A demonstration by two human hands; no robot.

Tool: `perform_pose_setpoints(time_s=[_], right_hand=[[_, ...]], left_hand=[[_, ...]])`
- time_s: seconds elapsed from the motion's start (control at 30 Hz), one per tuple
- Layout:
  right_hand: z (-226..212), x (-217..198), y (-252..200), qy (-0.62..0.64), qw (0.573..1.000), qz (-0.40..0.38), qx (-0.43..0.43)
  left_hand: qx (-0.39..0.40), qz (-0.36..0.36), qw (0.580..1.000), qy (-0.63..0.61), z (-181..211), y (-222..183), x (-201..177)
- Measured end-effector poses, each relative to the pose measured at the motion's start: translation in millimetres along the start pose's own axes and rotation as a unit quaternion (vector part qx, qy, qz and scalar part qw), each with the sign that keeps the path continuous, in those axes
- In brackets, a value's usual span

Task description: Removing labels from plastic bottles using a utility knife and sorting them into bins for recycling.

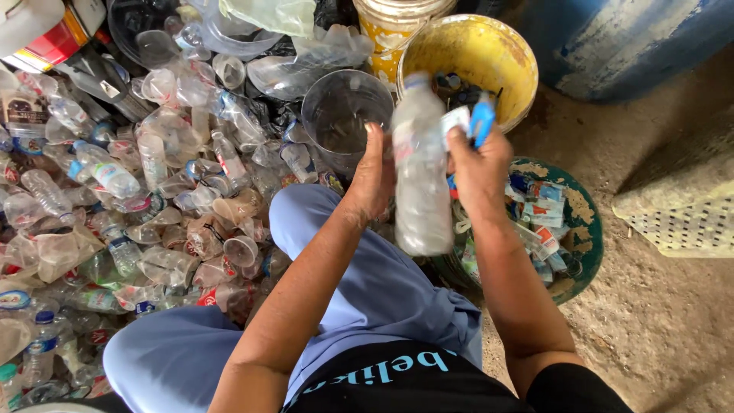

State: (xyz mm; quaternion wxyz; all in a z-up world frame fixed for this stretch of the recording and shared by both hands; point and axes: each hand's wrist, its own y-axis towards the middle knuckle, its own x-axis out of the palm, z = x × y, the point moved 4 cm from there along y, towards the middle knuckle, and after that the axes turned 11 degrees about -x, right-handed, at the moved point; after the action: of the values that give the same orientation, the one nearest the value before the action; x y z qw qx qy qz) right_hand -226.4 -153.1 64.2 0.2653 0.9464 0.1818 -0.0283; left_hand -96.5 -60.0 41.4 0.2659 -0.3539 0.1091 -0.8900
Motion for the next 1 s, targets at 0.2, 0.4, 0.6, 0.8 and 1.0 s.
perform_pose_setpoints(time_s=[0.2,0.4,0.6,0.8,1.0], right_hand=[[-20.0,-10.7,8.0,-0.075,0.983,0.038,-0.162],[40.8,-24.6,8.9,-0.037,0.994,0.097,0.019],[189.4,-170.9,10.8,-0.175,0.926,0.315,0.11],[259.7,-192.4,-90.7,-0.62,0.688,-0.367,0.092],[85.4,-133.3,-68.6,-0.554,0.758,-0.323,0.119]], left_hand=[[-0.083,-0.057,0.974,0.202,-42.5,-0.9,-9.6],[-0.04,0.041,0.97,0.237,-54.2,-12.1,6.5],[-0.094,-0.083,0.989,0.077,-89.0,-20.5,-3.0],[-0.02,-0.045,0.986,0.162,-81.6,-3.9,-13.6],[0.016,-0.111,0.988,-0.105,-50.1,-10.3,-40.3]])
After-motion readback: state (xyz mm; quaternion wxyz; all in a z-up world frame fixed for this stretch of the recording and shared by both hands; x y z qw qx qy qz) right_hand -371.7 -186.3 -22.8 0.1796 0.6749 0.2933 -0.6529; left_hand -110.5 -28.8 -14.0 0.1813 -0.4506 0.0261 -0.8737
